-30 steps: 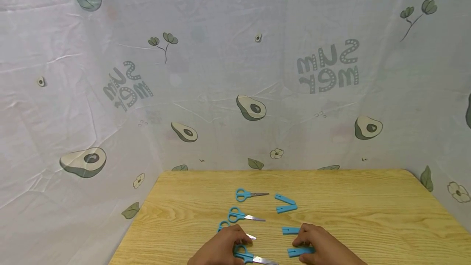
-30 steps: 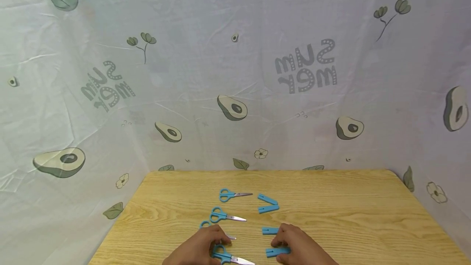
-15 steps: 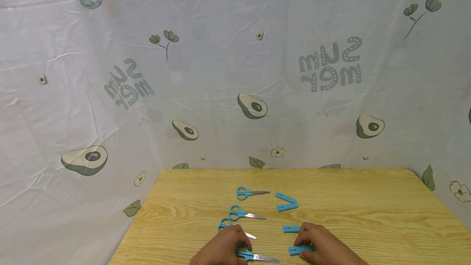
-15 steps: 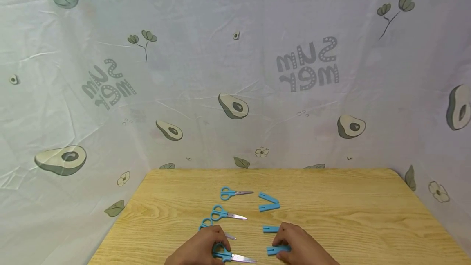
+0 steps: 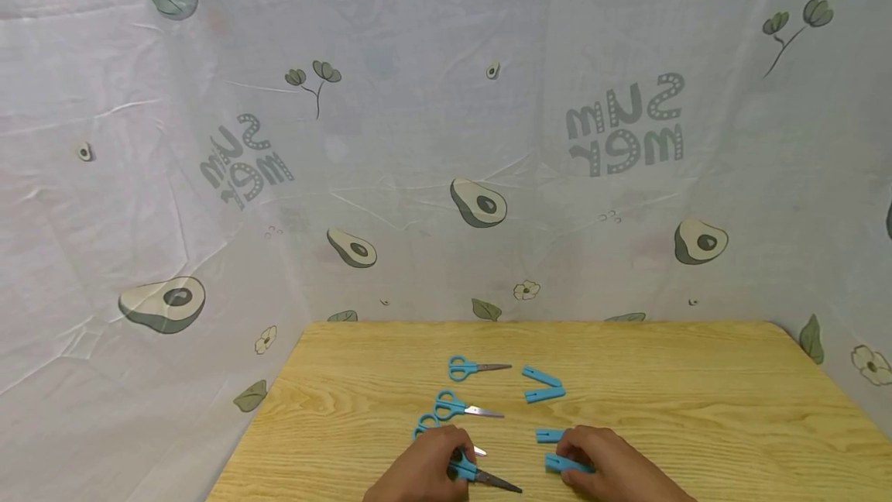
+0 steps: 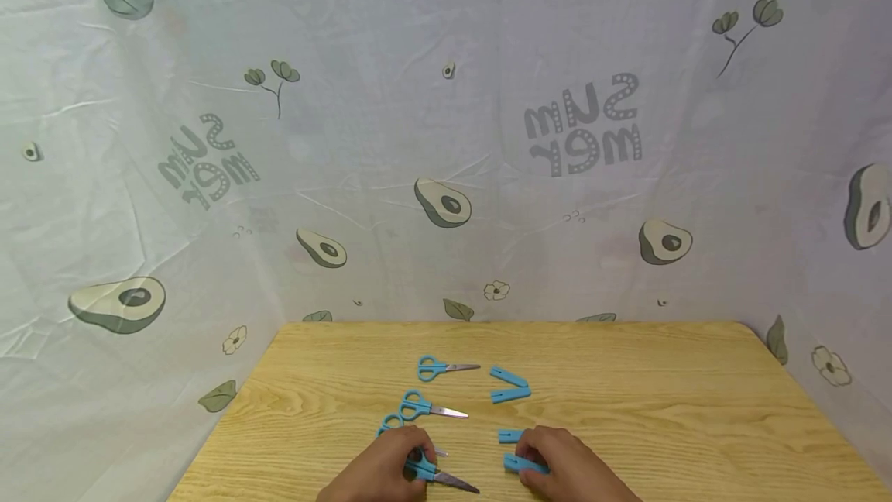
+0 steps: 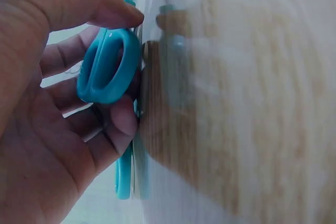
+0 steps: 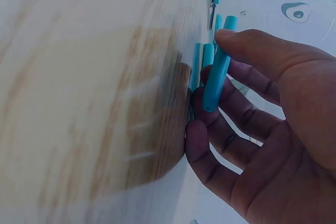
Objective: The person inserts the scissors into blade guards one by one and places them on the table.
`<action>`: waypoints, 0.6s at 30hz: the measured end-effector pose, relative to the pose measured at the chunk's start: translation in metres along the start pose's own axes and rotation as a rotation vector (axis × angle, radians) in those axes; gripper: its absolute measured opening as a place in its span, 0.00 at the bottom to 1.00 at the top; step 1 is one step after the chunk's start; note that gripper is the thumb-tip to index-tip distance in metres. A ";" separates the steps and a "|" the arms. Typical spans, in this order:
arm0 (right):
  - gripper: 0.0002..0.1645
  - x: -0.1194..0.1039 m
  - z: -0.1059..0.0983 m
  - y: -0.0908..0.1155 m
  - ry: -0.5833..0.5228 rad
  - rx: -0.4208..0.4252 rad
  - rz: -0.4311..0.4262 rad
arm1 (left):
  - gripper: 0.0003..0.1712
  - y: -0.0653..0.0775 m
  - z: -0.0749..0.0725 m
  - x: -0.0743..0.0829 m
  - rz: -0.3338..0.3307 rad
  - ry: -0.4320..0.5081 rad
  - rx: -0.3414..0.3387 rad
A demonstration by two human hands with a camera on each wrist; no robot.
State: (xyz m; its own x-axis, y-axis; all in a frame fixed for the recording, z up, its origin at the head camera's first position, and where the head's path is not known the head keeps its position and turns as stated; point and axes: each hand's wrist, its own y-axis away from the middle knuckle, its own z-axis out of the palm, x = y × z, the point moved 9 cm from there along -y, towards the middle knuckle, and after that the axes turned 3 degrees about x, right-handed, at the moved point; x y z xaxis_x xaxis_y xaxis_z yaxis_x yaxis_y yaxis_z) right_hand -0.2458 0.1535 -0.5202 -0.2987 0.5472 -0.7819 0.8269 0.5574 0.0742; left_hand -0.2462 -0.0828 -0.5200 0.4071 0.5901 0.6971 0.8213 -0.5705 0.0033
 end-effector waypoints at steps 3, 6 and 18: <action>0.08 0.001 -0.001 0.000 -0.005 0.002 0.004 | 0.12 0.000 -0.002 0.000 0.001 0.053 0.013; 0.07 0.002 0.000 0.000 -0.018 -0.003 0.015 | 0.10 0.000 -0.005 0.002 0.030 0.059 0.023; 0.13 0.001 -0.005 0.000 -0.007 0.012 0.011 | 0.06 -0.002 -0.010 -0.007 0.012 0.292 0.045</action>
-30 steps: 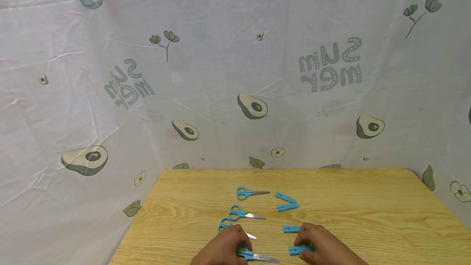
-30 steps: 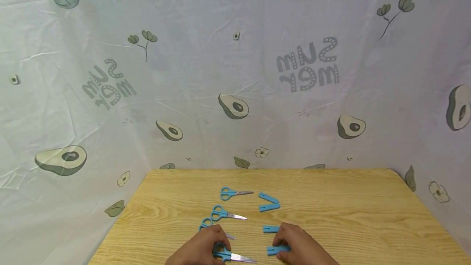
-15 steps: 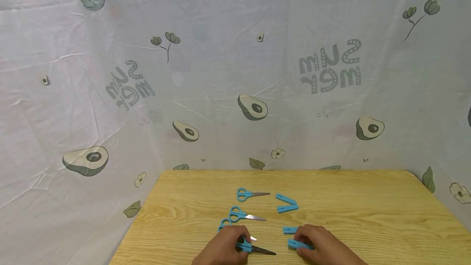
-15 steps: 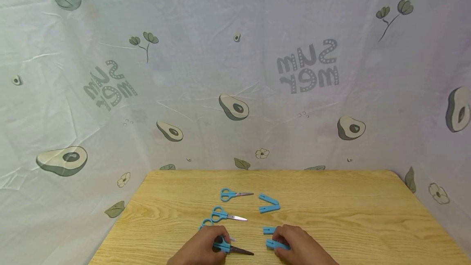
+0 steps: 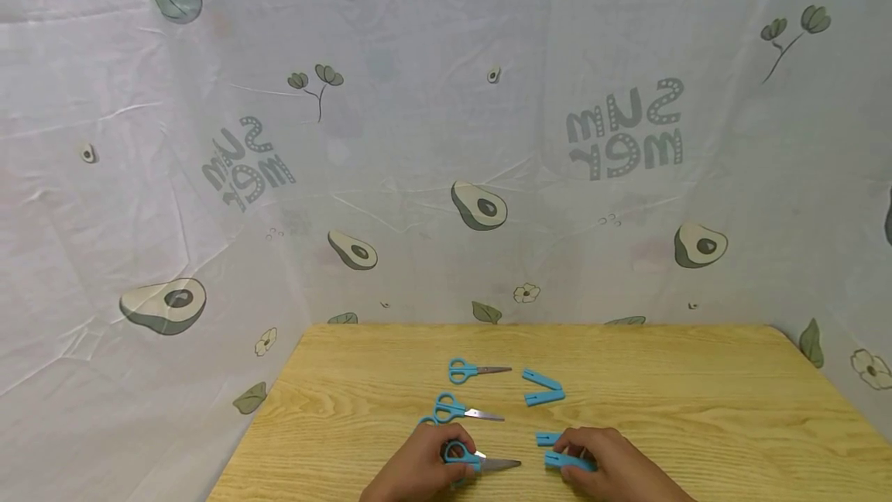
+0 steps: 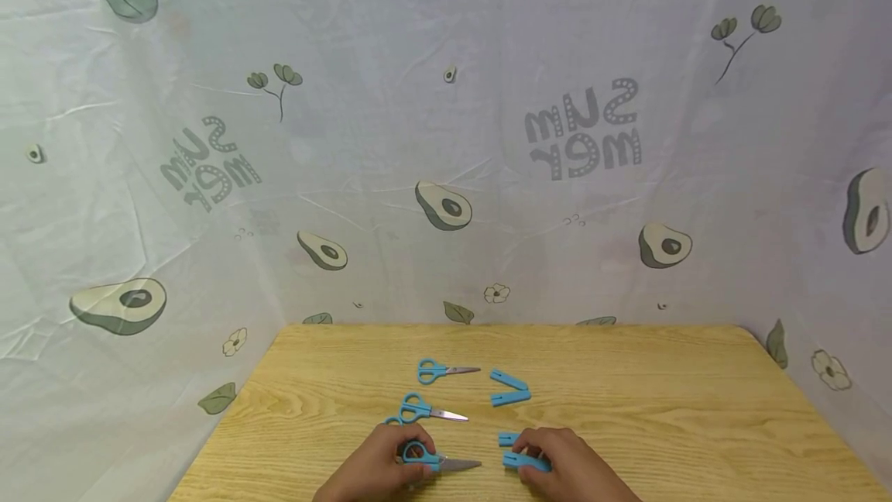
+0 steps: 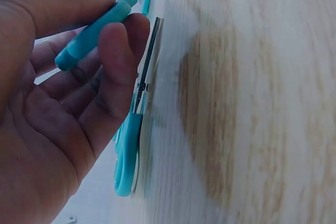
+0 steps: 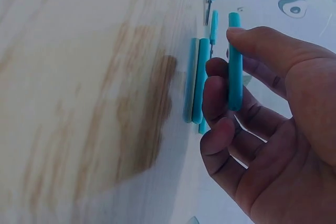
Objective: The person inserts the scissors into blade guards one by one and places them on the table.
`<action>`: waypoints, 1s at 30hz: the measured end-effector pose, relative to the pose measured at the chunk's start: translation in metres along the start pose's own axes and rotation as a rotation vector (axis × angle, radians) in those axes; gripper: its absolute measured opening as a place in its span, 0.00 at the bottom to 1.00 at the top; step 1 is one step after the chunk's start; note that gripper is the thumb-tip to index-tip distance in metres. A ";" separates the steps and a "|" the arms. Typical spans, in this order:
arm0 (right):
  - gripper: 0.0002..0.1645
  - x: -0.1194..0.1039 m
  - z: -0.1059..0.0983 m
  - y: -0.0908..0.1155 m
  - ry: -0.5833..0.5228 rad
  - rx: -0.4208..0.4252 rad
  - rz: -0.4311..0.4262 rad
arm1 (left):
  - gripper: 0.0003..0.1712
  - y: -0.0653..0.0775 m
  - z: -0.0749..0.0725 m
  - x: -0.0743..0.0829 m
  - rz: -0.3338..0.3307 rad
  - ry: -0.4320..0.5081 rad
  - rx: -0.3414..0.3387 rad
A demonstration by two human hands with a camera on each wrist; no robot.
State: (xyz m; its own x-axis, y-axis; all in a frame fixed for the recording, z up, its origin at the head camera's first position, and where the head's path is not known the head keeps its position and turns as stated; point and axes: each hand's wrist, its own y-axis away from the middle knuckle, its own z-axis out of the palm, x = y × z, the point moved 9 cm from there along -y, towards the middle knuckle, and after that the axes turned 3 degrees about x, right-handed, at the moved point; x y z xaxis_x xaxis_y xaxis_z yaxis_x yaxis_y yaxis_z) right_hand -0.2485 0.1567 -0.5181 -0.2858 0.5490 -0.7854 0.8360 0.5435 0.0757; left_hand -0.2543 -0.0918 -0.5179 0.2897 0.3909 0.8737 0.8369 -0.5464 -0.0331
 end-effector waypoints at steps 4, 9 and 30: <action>0.14 -0.001 -0.002 0.000 0.007 0.016 -0.020 | 0.05 -0.001 -0.002 -0.001 0.021 0.031 0.009; 0.17 -0.003 -0.004 0.002 -0.053 0.035 -0.033 | 0.05 -0.002 -0.007 0.000 0.037 0.015 0.035; 0.16 -0.012 -0.030 0.006 -0.186 0.139 -0.028 | 0.09 -0.016 -0.030 0.019 0.024 0.127 0.062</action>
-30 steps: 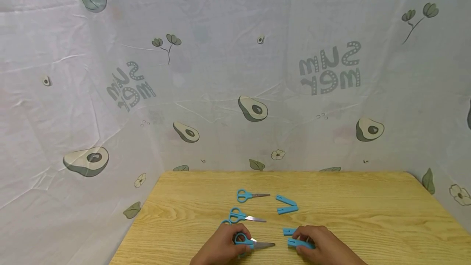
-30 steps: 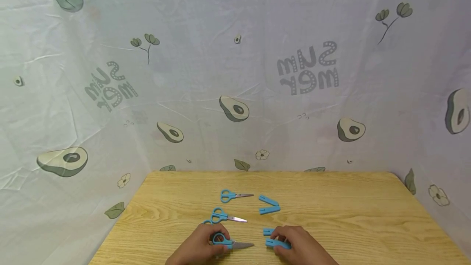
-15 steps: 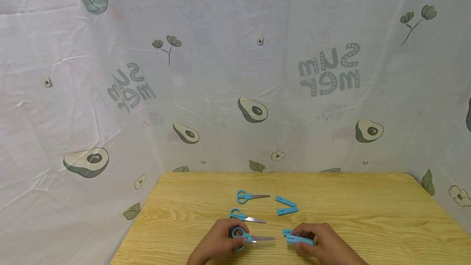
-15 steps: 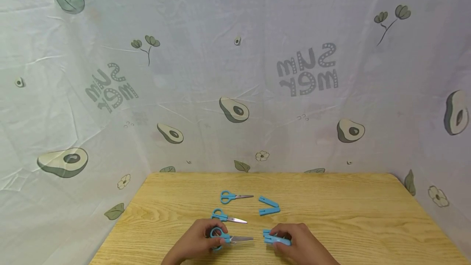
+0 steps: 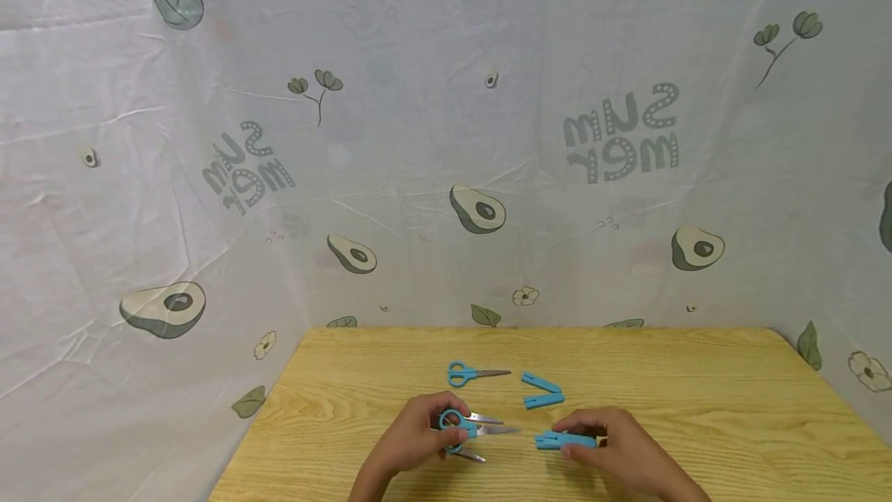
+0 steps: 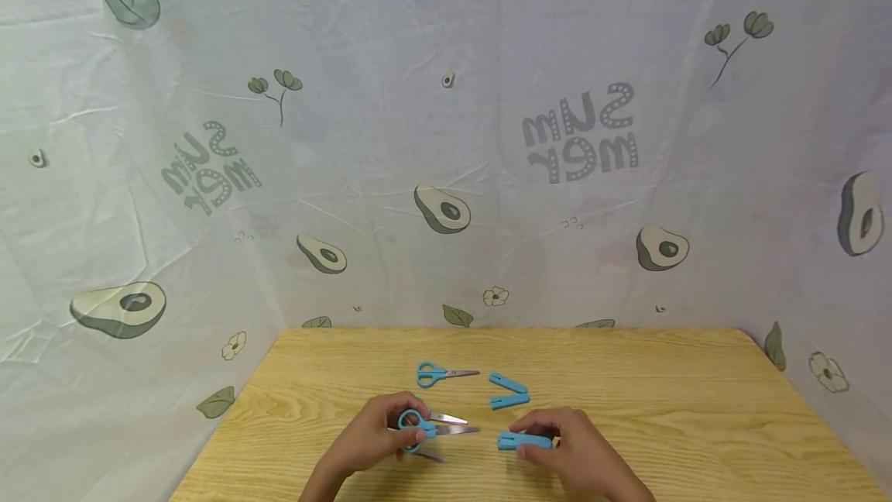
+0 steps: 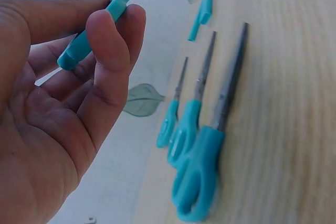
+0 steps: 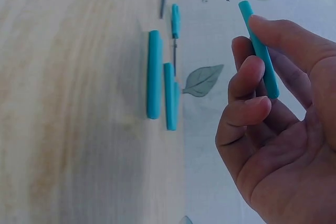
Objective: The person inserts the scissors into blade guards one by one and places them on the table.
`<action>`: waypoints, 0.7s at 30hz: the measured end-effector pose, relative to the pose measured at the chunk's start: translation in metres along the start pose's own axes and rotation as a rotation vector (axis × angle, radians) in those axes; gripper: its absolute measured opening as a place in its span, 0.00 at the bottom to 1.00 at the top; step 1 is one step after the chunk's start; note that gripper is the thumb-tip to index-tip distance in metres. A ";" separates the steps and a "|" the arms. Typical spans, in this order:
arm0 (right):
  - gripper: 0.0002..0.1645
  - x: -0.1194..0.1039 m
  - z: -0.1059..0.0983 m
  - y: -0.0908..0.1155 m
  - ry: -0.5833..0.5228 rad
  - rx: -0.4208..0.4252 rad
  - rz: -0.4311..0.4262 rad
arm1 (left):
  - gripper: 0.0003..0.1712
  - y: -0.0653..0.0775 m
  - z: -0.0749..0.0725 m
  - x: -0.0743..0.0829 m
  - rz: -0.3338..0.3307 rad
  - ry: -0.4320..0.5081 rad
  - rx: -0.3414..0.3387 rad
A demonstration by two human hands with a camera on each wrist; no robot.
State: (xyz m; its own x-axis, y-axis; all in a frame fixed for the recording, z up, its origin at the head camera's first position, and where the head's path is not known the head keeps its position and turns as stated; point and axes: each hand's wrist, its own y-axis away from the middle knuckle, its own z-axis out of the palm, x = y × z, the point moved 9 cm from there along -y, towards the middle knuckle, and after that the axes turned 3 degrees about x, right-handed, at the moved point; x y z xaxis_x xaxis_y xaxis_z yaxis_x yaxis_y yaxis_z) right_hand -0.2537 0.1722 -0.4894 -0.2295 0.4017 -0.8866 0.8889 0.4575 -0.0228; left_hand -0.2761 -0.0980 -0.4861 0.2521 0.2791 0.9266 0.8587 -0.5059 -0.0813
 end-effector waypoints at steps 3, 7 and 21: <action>0.16 -0.004 -0.004 -0.002 0.009 0.008 -0.026 | 0.09 -0.005 -0.001 0.004 0.002 -0.002 -0.002; 0.17 -0.009 -0.011 -0.004 0.024 0.027 -0.043 | 0.12 -0.010 -0.003 0.010 -0.004 0.006 0.007; 0.17 -0.018 -0.022 -0.016 -0.084 0.012 -0.070 | 0.11 -0.025 -0.016 0.024 0.005 0.015 0.006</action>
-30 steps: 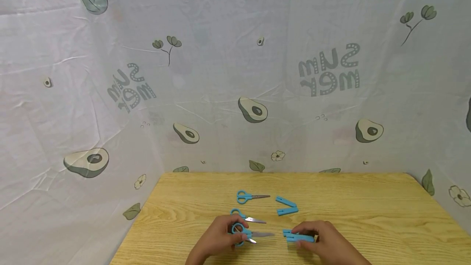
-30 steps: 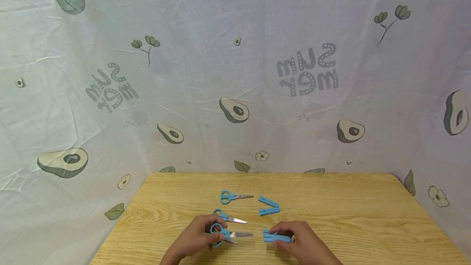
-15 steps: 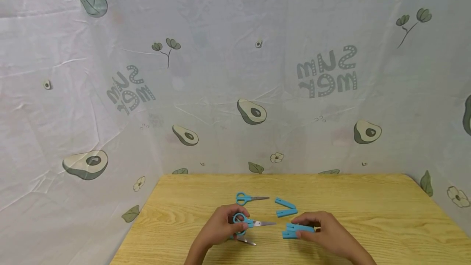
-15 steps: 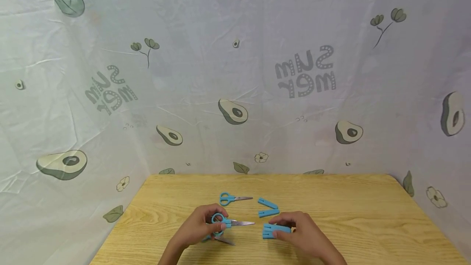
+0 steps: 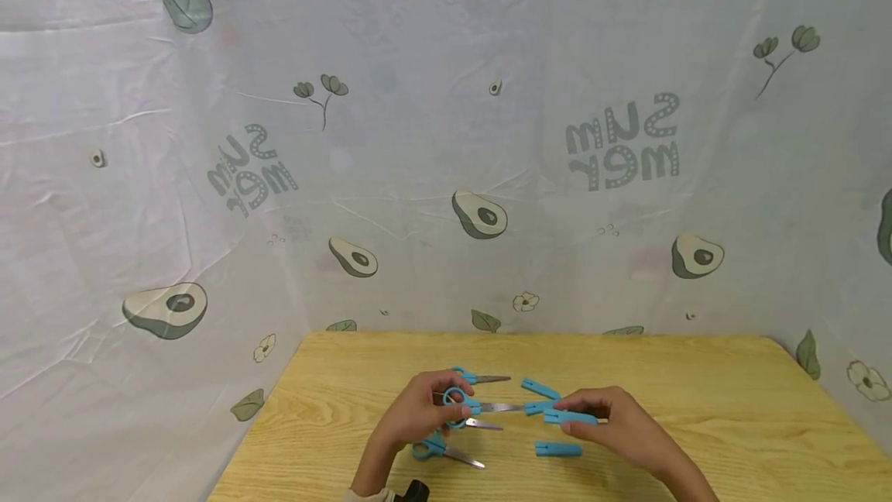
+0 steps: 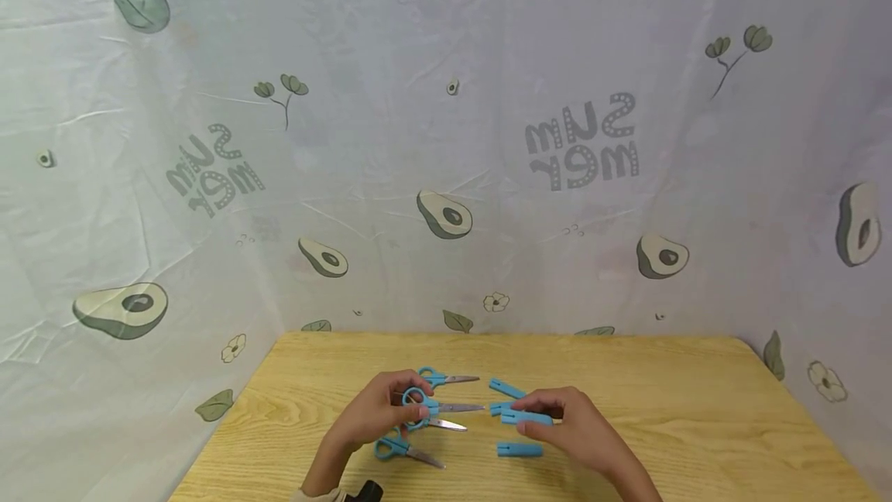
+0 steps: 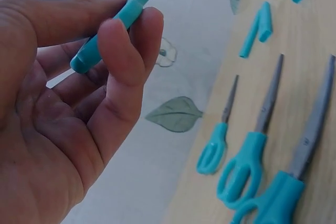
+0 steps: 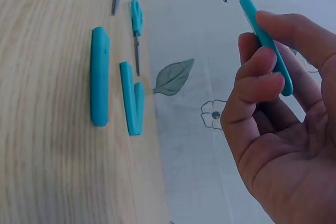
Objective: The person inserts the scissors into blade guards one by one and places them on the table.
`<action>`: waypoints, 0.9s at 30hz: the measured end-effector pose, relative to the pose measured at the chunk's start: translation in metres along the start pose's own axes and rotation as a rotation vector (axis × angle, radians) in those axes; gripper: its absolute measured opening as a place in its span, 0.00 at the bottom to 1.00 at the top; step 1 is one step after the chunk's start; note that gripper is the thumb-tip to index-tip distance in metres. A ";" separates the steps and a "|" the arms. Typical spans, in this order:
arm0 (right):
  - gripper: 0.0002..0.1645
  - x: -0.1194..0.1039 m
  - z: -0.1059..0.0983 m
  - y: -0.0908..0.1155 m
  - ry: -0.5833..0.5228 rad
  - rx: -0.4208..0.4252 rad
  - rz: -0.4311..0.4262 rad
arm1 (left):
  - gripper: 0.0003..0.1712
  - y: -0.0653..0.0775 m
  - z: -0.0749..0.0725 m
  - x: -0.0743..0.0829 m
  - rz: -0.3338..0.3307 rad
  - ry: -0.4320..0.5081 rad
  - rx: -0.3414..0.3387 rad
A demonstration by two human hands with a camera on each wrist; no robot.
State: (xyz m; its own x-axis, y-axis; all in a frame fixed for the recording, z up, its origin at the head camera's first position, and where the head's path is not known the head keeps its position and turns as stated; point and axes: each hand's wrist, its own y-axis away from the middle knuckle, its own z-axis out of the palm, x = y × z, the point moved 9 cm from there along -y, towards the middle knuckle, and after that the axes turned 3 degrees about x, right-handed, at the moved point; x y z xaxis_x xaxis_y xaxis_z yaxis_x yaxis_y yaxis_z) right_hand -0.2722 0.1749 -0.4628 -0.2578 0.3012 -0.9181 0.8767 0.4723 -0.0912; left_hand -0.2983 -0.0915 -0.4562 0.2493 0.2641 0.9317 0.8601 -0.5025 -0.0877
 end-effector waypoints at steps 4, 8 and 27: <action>0.19 -0.002 -0.001 -0.003 -0.042 0.003 0.018 | 0.11 -0.006 -0.002 0.002 0.002 0.021 -0.009; 0.20 -0.002 -0.003 -0.007 -0.066 0.001 0.033 | 0.12 -0.011 -0.002 0.003 0.004 0.045 -0.027; 0.20 -0.001 -0.018 -0.010 -0.021 0.075 0.021 | 0.13 -0.015 -0.007 -0.003 -0.046 0.123 -0.049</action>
State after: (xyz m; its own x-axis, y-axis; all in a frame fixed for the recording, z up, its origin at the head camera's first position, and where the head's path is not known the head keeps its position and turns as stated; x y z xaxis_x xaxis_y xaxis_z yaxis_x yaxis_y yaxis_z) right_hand -0.2876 0.1849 -0.4543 -0.2314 0.2923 -0.9279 0.9099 0.4025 -0.1001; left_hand -0.3150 -0.0908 -0.4548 0.1513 0.1859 0.9708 0.8458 -0.5327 -0.0298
